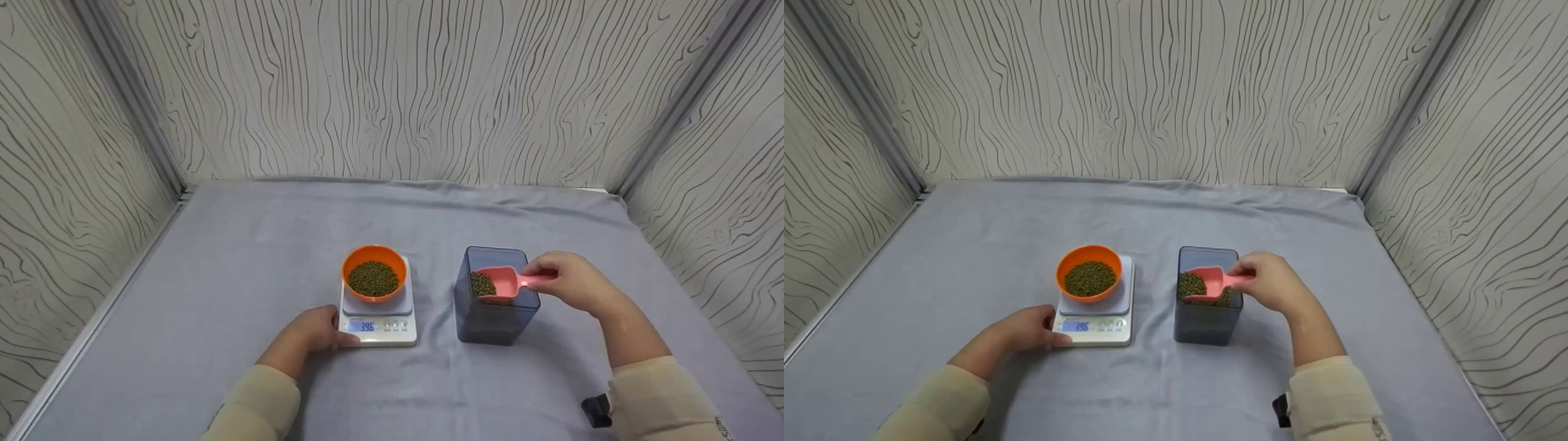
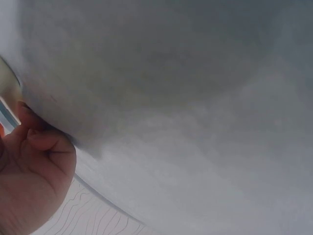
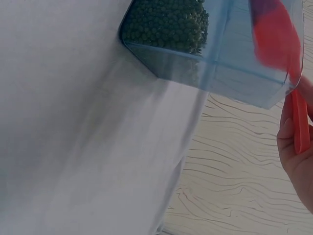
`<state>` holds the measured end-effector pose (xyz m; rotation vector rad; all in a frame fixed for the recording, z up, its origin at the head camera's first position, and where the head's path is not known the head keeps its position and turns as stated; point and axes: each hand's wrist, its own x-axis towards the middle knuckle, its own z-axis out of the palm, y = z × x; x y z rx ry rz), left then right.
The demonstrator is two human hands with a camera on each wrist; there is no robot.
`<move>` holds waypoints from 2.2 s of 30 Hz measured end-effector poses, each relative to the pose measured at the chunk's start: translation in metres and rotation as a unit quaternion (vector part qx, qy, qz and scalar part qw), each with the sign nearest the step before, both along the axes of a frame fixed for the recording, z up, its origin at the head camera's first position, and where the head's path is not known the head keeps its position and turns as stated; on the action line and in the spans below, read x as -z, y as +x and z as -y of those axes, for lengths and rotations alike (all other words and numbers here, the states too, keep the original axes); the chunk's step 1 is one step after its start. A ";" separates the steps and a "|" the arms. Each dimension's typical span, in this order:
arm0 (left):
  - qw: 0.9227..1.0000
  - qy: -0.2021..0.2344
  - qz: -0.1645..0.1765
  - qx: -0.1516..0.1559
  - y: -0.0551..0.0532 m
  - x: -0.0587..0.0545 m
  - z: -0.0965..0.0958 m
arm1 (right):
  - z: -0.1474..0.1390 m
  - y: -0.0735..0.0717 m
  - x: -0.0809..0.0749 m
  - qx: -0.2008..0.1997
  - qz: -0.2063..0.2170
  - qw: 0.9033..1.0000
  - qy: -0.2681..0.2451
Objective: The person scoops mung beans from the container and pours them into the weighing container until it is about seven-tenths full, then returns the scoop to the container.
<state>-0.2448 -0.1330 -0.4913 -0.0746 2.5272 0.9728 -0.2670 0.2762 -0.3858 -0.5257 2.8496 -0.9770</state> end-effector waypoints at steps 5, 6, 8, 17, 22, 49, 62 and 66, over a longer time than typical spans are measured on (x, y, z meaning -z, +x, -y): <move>1.000 0.002 0.000 0.000 0.000 0.000 0.001 | -0.008 0.002 0.003 0.011 0.019 0.999 -0.041; 1.000 0.001 0.000 0.000 0.000 0.000 0.001 | -0.010 0.002 0.004 0.012 0.023 0.998 -0.050; 1.000 0.002 0.001 0.000 0.000 0.000 0.001 | -0.014 0.003 0.006 0.013 0.030 0.997 -0.066; 1.000 -0.006 -0.014 0.010 0.002 -0.001 0.000 | -0.029 0.008 0.018 0.022 0.045 0.990 -0.129; 1.000 -0.009 -0.017 0.013 0.003 -0.001 0.000 | -0.033 0.010 0.027 0.036 0.043 0.985 -0.161; 1.000 0.007 -0.015 0.010 0.003 -0.001 -0.001 | -0.028 0.010 0.042 0.053 -0.002 0.974 -0.218; 1.000 -0.001 -0.017 0.006 0.003 -0.003 -0.001 | 0.030 0.010 0.005 0.098 -0.039 0.983 -0.153; 1.000 -0.002 -0.014 0.007 0.003 -0.001 -0.001 | 0.057 0.012 0.000 0.104 -0.019 0.987 -0.118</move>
